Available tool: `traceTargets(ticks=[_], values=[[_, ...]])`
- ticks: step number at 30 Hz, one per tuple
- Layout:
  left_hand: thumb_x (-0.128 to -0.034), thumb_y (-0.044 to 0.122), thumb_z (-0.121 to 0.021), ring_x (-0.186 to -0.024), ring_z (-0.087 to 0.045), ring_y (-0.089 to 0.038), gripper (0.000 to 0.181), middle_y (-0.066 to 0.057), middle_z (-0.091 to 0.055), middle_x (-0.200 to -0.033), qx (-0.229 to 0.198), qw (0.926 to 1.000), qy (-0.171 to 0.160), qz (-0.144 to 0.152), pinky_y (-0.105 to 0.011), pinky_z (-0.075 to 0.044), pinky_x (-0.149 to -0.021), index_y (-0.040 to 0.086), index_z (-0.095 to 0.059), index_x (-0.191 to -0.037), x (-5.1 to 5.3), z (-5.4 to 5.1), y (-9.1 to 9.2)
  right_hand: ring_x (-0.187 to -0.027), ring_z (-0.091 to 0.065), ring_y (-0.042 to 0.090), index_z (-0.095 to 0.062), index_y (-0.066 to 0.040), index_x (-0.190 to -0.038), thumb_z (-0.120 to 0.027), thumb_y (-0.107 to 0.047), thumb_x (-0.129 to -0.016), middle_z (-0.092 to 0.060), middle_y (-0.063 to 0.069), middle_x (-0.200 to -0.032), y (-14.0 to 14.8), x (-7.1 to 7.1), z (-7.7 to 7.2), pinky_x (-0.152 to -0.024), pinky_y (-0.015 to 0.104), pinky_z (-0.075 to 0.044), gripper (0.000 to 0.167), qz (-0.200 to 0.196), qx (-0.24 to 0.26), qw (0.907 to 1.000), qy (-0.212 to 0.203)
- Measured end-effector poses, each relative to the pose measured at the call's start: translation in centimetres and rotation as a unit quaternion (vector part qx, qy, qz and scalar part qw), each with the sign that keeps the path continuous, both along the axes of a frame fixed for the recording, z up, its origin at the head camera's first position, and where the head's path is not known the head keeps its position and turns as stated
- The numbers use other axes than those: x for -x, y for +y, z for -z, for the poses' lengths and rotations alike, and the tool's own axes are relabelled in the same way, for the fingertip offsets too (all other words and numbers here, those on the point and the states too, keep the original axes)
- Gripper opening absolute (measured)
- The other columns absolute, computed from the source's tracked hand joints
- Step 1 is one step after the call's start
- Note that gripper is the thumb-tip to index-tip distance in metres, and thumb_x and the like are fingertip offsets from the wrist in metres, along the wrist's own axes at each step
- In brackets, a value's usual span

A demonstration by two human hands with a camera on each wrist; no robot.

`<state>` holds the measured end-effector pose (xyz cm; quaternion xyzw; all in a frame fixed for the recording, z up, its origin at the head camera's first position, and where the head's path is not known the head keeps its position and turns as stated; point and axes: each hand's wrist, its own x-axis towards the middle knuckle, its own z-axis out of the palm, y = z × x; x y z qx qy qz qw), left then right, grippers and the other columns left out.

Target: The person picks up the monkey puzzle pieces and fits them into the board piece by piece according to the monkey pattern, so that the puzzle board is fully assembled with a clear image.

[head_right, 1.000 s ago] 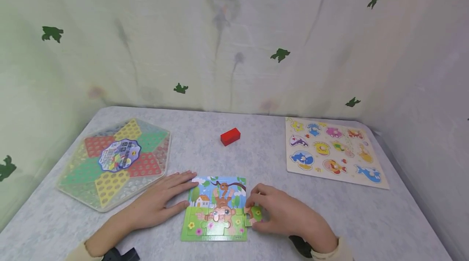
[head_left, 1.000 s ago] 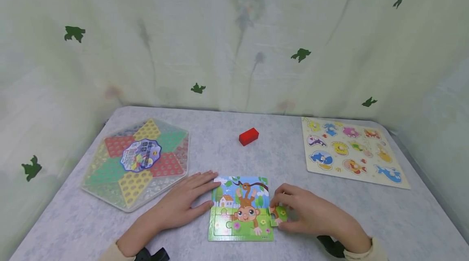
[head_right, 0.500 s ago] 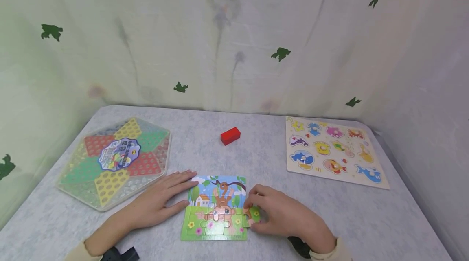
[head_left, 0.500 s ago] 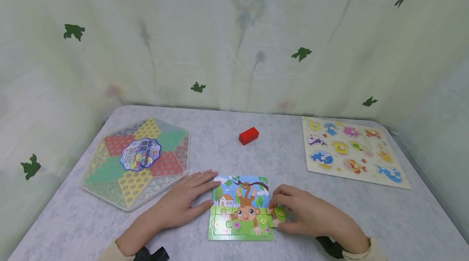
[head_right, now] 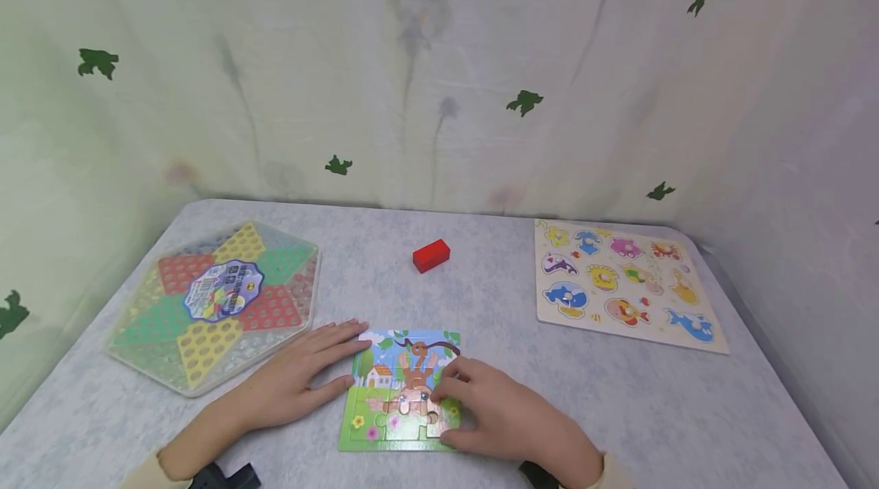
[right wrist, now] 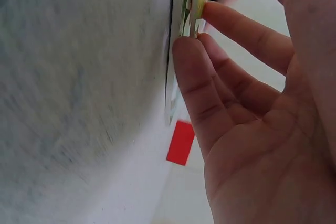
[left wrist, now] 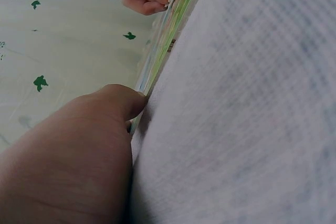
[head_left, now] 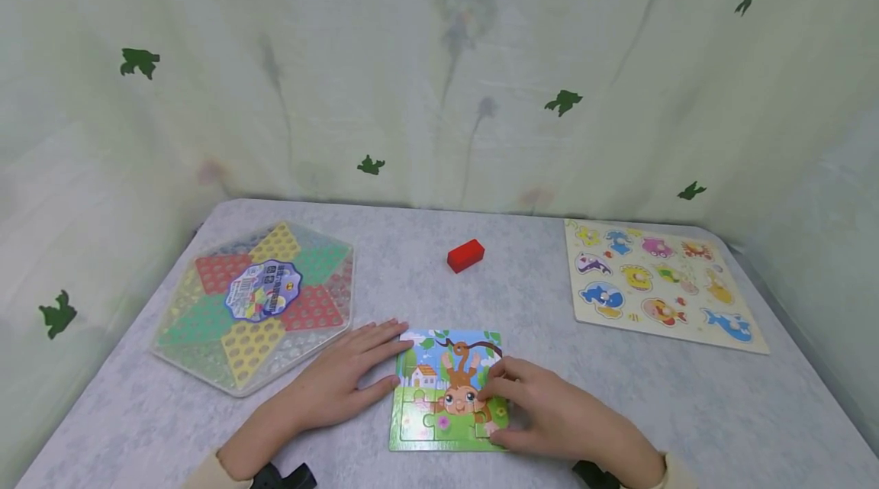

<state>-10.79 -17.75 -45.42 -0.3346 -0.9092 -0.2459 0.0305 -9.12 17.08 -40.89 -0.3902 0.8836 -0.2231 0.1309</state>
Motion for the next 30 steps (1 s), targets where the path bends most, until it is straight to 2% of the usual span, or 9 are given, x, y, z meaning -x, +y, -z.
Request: traceTargets(ticks=[3,7,18,24,30], values=[[-0.1018,0.041,-0.064,-0.150,-0.041,-0.026,0.051,0.002,-0.045,-0.161,-0.001,1.0000,0.005,0.000,-0.058,-0.040,-0.118,0.024,-0.057,-0.149,0.0,0.0,0.0,-0.098,-0.053,0.000,-0.073,-0.029,-0.120,-0.076,-0.040,-0.094,-0.057,-0.013,-0.118,-0.3,0.0,0.1,-0.084,0.019,-0.053,0.029,-0.007,0.002,1.0000,-0.001],[-0.1018,0.041,-0.064,-0.151,-0.040,-0.024,0.051,0.003,-0.044,-0.162,0.000,1.0000,-0.004,-0.002,-0.058,-0.039,-0.119,0.025,-0.056,-0.150,0.0,-0.1,-0.1,-0.098,-0.053,0.000,-0.074,-0.027,-0.120,-0.075,-0.041,-0.095,-0.059,-0.013,-0.114,-0.6,0.0,0.3,-0.083,0.018,-0.053,0.029,-0.020,0.013,0.9996,0.015],[-0.1023,0.043,-0.063,-0.152,-0.038,-0.022,0.052,0.005,-0.043,-0.163,0.000,0.9998,-0.021,-0.005,-0.058,-0.037,-0.120,0.026,-0.055,-0.151,0.1,-0.1,-0.1,-0.098,-0.053,0.000,-0.074,-0.027,-0.119,-0.074,-0.041,-0.096,-0.059,-0.015,-0.114,-0.7,0.2,0.5,-0.083,0.017,-0.053,0.027,-0.020,0.012,0.9995,0.022],[-0.1020,0.043,-0.063,-0.152,-0.038,-0.023,0.052,0.005,-0.043,-0.163,0.006,0.9999,-0.015,-0.005,-0.057,-0.036,-0.121,0.025,-0.055,-0.150,0.2,0.1,0.0,-0.101,-0.056,0.002,-0.073,-0.028,-0.117,-0.073,-0.038,-0.097,-0.060,-0.015,-0.115,-0.1,0.0,0.2,-0.086,0.023,-0.056,0.022,0.001,0.014,0.9995,0.026],[-0.1027,0.041,-0.063,-0.151,-0.039,-0.026,0.052,0.001,-0.042,-0.164,-0.001,0.9999,-0.016,-0.003,-0.057,-0.034,-0.122,0.024,-0.054,-0.151,0.3,0.0,0.0,-0.105,-0.058,0.004,-0.073,-0.028,-0.113,-0.075,-0.031,-0.096,-0.060,-0.016,-0.115,0.7,0.1,-0.4,-0.091,0.028,-0.058,0.017,0.024,0.022,0.9979,0.055]])
